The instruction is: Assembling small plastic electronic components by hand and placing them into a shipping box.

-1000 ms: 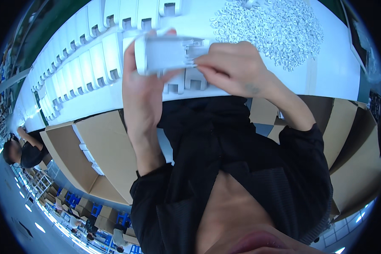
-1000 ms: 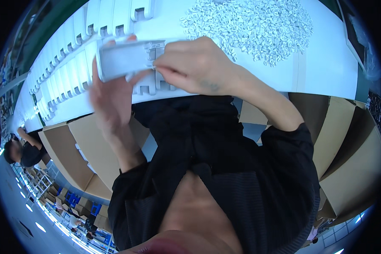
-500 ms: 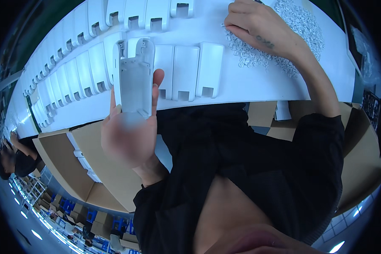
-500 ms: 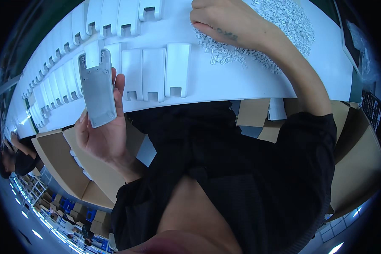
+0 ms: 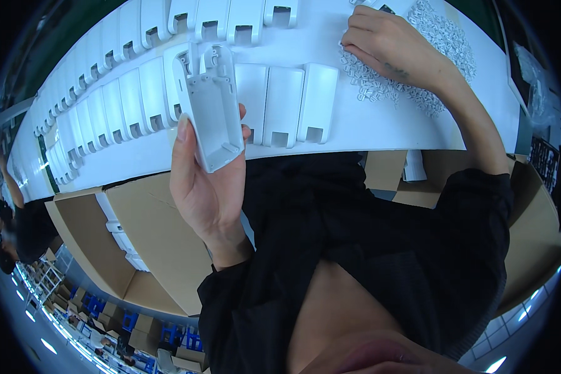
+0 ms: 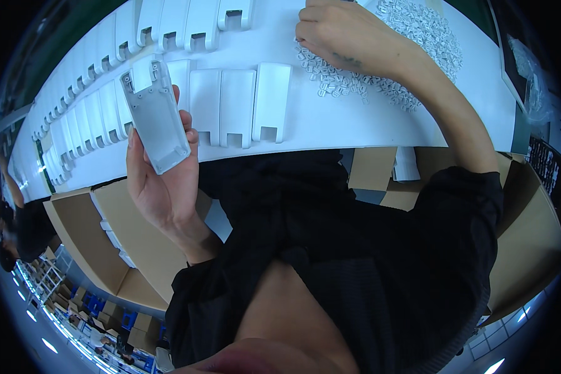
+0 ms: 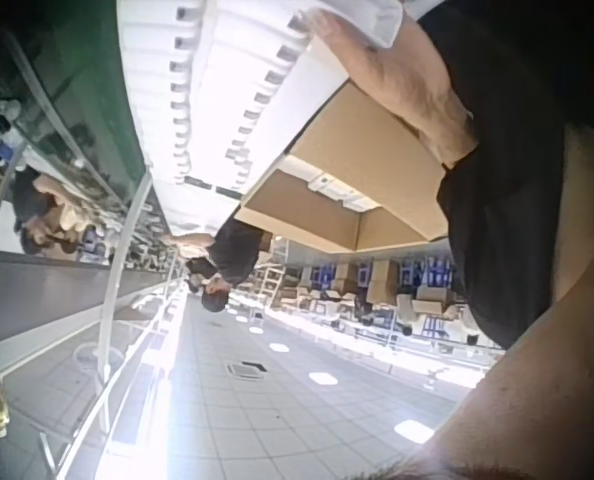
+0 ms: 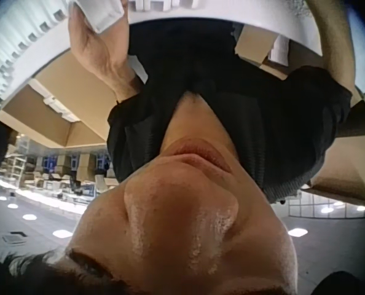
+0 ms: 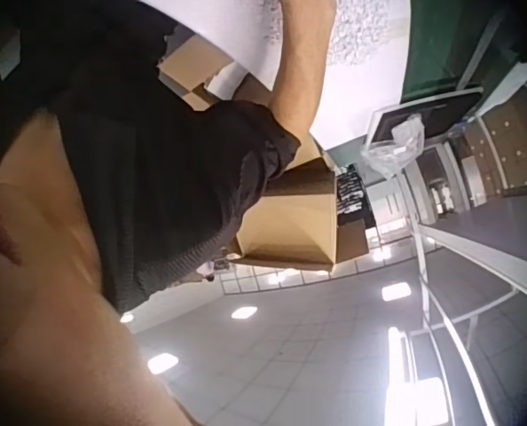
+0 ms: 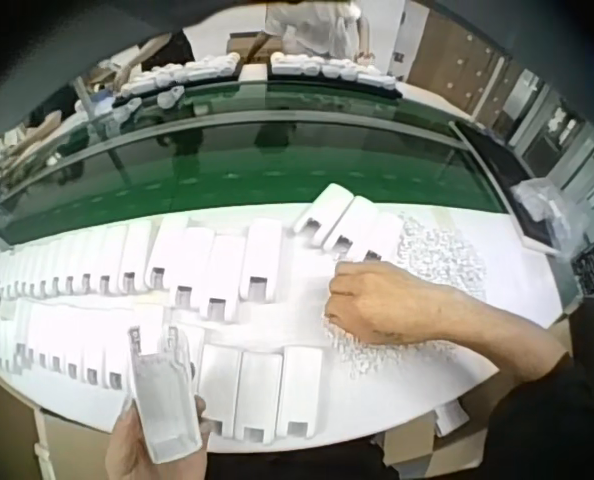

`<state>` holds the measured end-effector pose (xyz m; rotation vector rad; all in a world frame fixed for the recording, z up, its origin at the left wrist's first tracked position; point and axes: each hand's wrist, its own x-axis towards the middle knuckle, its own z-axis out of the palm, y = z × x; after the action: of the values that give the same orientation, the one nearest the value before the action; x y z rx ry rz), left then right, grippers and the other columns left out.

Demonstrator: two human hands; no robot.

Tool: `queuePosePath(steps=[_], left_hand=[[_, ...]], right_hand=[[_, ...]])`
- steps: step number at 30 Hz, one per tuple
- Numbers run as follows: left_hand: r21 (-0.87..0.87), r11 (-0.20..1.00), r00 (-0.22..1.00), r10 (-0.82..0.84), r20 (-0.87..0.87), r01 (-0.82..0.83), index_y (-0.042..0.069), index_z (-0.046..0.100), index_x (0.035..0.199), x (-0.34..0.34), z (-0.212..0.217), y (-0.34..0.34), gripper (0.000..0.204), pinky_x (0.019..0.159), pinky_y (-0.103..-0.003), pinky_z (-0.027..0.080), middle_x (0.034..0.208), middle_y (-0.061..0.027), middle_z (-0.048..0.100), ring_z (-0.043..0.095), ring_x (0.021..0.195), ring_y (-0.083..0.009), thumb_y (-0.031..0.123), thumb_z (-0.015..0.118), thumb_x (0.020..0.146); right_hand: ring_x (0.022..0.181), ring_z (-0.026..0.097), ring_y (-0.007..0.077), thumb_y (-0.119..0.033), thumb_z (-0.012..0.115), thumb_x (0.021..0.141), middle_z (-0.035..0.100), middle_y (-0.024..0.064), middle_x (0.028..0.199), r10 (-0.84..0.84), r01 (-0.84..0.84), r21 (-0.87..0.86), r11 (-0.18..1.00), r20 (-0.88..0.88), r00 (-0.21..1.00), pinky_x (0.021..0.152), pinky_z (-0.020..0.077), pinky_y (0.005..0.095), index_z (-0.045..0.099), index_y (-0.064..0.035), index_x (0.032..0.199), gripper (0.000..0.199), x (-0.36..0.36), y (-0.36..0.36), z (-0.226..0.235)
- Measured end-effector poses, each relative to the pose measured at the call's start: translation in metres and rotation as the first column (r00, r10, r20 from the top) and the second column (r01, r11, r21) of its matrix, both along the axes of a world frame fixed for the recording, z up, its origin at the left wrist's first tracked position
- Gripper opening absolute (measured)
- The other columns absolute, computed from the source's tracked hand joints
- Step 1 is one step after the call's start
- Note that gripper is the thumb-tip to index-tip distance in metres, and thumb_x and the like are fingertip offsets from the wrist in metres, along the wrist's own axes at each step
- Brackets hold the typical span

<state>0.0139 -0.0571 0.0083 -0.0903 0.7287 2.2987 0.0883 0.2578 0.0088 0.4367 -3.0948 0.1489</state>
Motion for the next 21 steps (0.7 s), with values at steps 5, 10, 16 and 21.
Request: queuePosePath(steps=[5, 10, 16, 21], left_hand=[[-0.222, 0.975, 0.993, -0.027, -0.117, 0.0, 0.0, 0.046, 0.14, 0.002, 0.014, 0.019, 0.043, 0.092, -0.041, 0.051, 0.131, -0.0215, 0.054, 0.058, 0.117, -0.0349, 0.018, 0.052, 0.101], [-0.258, 0.966, 0.991, -0.054, -0.126, 0.02, -0.001, 0.045, 0.141, 0.005, 0.026, 0.032, 0.046, 0.093, -0.039, 0.051, 0.126, -0.0212, 0.056, 0.061, 0.114, -0.0317, 0.013, 0.057, 0.098], [-0.285, 0.957, 0.987, -0.092, -0.132, 0.051, -0.002, 0.046, 0.14, 0.004, 0.018, 0.041, 0.047, 0.093, -0.035, 0.051, 0.129, -0.02, 0.057, 0.062, 0.109, -0.0274, 0.006, 0.058, 0.096], [-0.402, 0.916, 0.903, -0.185, -0.388, 0.015, -0.004, 0.044, 0.142, 0.009, 0.017, 0.051, 0.047, 0.095, -0.039, 0.053, 0.13, -0.0211, 0.057, 0.062, 0.113, -0.0319, 0.003, 0.052, 0.097]], right_hand=[[0.072, 0.059, 0.0212, -0.008, 0.066, 0.089, 0.064, 0.0071, 0.082, -0.166, 0.163, -0.095, 0.982, -0.03, 0.986, 0.07, 0.0509, 0.0318, 0.068, -0.0023, 0.086, 0.007, 0.007, -0.002, -0.014], [0.072, 0.06, 0.0224, -0.009, 0.064, 0.089, 0.066, 0.0072, 0.082, -0.123, 0.117, -0.059, 0.991, -0.116, 0.986, 0.072, 0.0511, 0.0331, 0.068, -0.0019, 0.083, 0.01, 0.006, -0.001, -0.015], [0.061, 0.058, 0.0181, -0.008, 0.063, 0.091, 0.065, 0.0062, 0.074, -0.103, 0.088, -0.136, 0.987, -0.11, 0.989, 0.062, 0.0506, 0.0285, 0.069, -0.0003, 0.085, 0.012, 0.001, 0.003, -0.012], [0.046, 0.049, 0.0098, -0.008, 0.066, 0.093, 0.059, 0.0036, 0.064, -0.302, 0.46, -0.876, 0.147, 0.403, 0.864, 0.044, 0.0425, 0.0214, 0.07, 0.0004, 0.094, 0.01, -0.006, -0.058, 0.047]])
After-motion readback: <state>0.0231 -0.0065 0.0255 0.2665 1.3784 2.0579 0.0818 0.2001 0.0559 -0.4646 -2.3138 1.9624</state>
